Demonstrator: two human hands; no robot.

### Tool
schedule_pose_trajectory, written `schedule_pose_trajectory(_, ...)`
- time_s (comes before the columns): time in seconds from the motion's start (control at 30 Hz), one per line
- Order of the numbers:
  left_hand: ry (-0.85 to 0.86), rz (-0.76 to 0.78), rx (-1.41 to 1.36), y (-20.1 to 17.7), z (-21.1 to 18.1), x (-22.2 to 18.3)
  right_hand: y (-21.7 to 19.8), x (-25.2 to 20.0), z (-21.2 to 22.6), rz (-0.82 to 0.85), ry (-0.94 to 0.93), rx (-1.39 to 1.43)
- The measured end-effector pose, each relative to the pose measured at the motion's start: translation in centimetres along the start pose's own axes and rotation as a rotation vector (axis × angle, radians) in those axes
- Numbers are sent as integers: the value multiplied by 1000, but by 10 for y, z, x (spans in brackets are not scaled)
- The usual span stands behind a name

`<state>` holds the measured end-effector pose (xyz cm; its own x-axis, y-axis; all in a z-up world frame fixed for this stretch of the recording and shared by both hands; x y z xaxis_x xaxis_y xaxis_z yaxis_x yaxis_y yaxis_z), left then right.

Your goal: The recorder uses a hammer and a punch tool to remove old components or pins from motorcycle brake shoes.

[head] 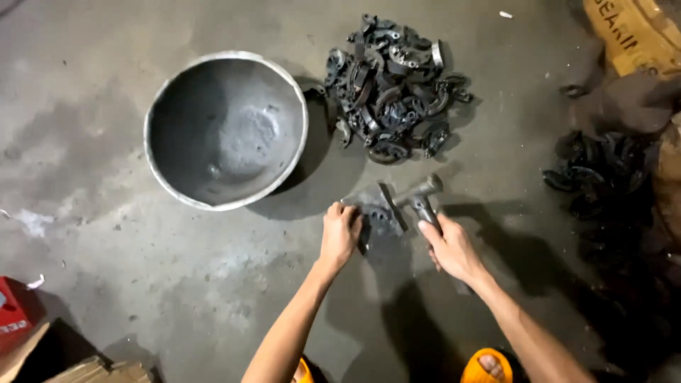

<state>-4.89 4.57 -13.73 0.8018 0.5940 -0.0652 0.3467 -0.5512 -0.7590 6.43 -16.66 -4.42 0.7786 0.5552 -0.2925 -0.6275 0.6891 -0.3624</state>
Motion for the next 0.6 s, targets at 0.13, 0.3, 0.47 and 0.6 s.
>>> schedule_pose_trajectory(0.13, 16, -37, -37, 9, 8, 0, 5, -18, 85, -10, -128, -193)
schedule_pose_trajectory(0.3, 12, -65, -112, 25, 18, 6, 31, -30, 80, -446, -777, -160)
schedule_pose_trajectory(0.47, -37, -38, -97, 29, 21, 10, 54, 7, 27, 11, -456, -696)
schedule_pose_trajectory(0.6, -38, -18, -80, 30, 26, 13, 33, -12, 140, -75, -495, -402)
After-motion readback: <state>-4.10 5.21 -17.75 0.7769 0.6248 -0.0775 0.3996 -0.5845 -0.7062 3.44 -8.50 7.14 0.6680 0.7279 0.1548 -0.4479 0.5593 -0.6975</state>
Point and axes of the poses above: each hand's wrist, its own x-axis towards the middle knuckle, its own y-axis out of the palm, z = x × y, the point moved 3 cm from there along x, towards the middle knuckle, and after that the axes turned 12 degrees about -y, right-handed, at the moved point
